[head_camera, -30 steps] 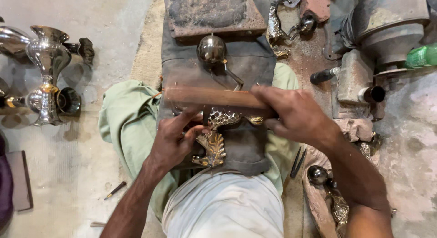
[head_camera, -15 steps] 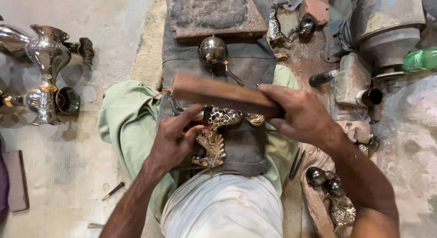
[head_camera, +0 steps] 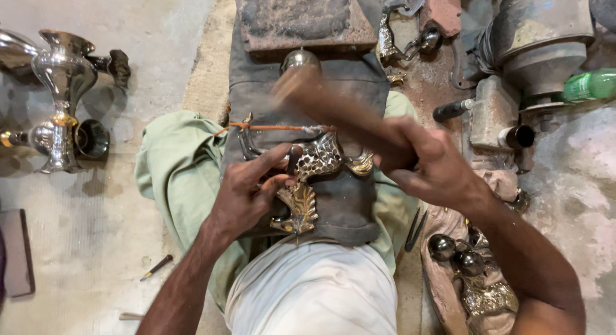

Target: The person sits on the floor holding a punch against a decorative brass figurine and strikes the punch with a wooden mallet, repositioning the tool repeatedly to shape the metal ornament. They occasionally turn or reposition the piece between hammering sequences.

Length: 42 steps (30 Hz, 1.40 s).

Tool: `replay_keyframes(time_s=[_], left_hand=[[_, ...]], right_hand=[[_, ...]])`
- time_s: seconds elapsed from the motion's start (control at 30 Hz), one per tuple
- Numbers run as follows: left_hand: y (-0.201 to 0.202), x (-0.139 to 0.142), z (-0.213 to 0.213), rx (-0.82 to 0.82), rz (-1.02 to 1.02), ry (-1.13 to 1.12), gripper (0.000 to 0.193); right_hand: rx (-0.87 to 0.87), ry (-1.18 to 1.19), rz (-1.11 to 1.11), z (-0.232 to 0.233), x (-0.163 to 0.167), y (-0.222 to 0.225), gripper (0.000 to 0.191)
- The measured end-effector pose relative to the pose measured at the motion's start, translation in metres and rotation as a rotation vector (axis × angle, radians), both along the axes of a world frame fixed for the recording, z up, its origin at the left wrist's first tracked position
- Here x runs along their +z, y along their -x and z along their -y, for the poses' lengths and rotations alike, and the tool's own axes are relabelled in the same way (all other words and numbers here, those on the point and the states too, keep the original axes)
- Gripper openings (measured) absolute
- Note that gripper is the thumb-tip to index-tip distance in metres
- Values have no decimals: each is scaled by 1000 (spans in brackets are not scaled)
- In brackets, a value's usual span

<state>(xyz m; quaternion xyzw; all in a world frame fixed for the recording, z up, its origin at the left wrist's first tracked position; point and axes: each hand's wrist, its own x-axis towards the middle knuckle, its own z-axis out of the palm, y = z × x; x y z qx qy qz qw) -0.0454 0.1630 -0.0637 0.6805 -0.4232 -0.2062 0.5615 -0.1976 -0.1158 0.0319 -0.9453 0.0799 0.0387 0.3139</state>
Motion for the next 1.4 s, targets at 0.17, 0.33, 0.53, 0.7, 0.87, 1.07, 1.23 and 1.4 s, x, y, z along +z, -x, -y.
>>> replay_keyframes(time_s=[0.17,0.33,0.53,0.7,0.87,1.07,1.23,1.4], left_hand=[[-1,3,1,-21,3,8,66],[-1,5,3,-36,-30,17,67],[-3,8,4,-35,27,16,60],[-5,11,4,-52,85,-42,41],[-4,14,4,-75,69,-4,43],[-10,25,11,-191,122,-56,62],[-17,42,22,-307,237,-205,62],[-21,54,26,-424,255,-324,62]], right_hand=[[38,178,-19,2,1,5,62],[70,125,59,4,2,14,62],[-6,150,-67,2,-4,26,61],[-141,179,-206,-4,-10,40,58],[-148,-103,126,-8,-10,55,56],[-287,-75,53,-15,-32,75,54],[-494,46,-57,-29,-71,111,59],[-339,84,275,-45,-108,136,55]])
